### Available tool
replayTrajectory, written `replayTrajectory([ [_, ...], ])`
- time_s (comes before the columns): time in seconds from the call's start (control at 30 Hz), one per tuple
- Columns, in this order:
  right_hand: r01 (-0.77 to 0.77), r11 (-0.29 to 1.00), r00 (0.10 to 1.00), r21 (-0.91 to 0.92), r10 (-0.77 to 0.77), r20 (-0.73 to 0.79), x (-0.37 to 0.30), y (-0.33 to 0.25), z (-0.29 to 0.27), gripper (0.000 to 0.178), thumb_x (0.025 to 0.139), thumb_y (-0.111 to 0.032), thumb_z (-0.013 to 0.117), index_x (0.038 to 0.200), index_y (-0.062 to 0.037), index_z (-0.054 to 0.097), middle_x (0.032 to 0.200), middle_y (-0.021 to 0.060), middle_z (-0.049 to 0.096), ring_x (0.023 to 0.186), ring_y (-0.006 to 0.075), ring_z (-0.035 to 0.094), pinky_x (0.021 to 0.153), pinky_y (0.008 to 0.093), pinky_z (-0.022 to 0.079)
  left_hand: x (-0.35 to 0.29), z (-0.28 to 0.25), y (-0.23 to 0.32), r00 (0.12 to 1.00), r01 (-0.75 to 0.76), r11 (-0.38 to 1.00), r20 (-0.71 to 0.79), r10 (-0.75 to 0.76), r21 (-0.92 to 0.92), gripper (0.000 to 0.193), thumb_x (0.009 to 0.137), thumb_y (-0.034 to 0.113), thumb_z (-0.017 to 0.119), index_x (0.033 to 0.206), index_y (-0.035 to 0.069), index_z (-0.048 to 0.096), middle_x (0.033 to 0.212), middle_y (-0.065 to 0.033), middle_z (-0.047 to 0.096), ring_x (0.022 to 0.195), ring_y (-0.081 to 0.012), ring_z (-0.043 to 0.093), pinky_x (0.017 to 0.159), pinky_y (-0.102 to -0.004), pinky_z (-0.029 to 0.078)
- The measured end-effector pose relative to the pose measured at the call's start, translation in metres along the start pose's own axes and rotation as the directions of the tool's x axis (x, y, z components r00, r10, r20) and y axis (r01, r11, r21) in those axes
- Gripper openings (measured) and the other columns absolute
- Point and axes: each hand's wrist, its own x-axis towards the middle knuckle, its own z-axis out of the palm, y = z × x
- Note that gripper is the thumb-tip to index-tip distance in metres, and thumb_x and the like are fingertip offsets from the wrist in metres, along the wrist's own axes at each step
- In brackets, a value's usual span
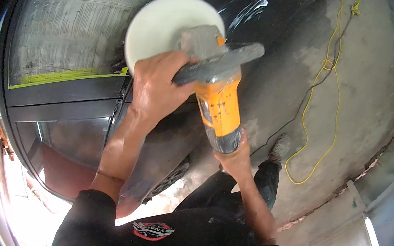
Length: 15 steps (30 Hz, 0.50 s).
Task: The recorder is using a power polisher to buff and polish the black paint on a car door in a service bay.
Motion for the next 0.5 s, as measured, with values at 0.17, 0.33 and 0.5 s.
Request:
replayTrajectory([
  [0.17, 0.030, 0.996, 0.998, -0.082, -0.034, -0.048, 0.037, -0.018, -0.012, 0.079, 0.071, -0.002, 0.085, 0.139, 0.0051, 0.045, 0.118, 0.0136, 0.068, 0.106, 0.0206, 0.068, 0.094, 0.0355, 0.054, 0.038, 0.024, -0.007, 0.997, 0.073, 0.997, 0.014, -0.073, 0.038, 0.035, 0.065, 0.010, 0.087, 0.096, 0.007, 0.072, 0.085, -0.0137, 0.073, 0.080, -0.0355, 0.073, 0.069, -0.0409, 0.058],
  [0.33, 0.009, 0.997, 1.000, -0.077, -0.010, -0.013, 0.016, -0.005, -0.006, 0.077, 0.070, 0.000, 0.085, 0.138, 0.0015, 0.048, 0.119, 0.0107, 0.068, 0.110, 0.0199, 0.066, 0.099, 0.0361, 0.052, -0.006, -0.002, -0.003, 0.995, 0.101, 0.995, -0.008, -0.101, -0.002, 0.029, 0.065, 0.011, 0.086, 0.091, 0.007, 0.073, 0.084, -0.0124, 0.072, 0.078, -0.0324, 0.073, 0.069, -0.0400, 0.058],
  [0.5, 0.008, 0.993, 0.995, -0.117, 0.004, 0.097, -0.056, 0.041, 0.034, 0.081, 0.068, 0.001, 0.089, 0.137, 0.0002, 0.047, 0.124, 0.0112, 0.065, 0.115, 0.0196, 0.063, 0.102, 0.0362, 0.050, -0.116, -0.062, 0.009, 0.981, 0.188, 0.982, -0.039, -0.187, 0.007, 0.021, 0.070, 0.006, 0.085, 0.079, 0.006, 0.067, 0.070, -0.0107, 0.063, 0.061, -0.0323, 0.063, 0.056, -0.0420, 0.049],
])
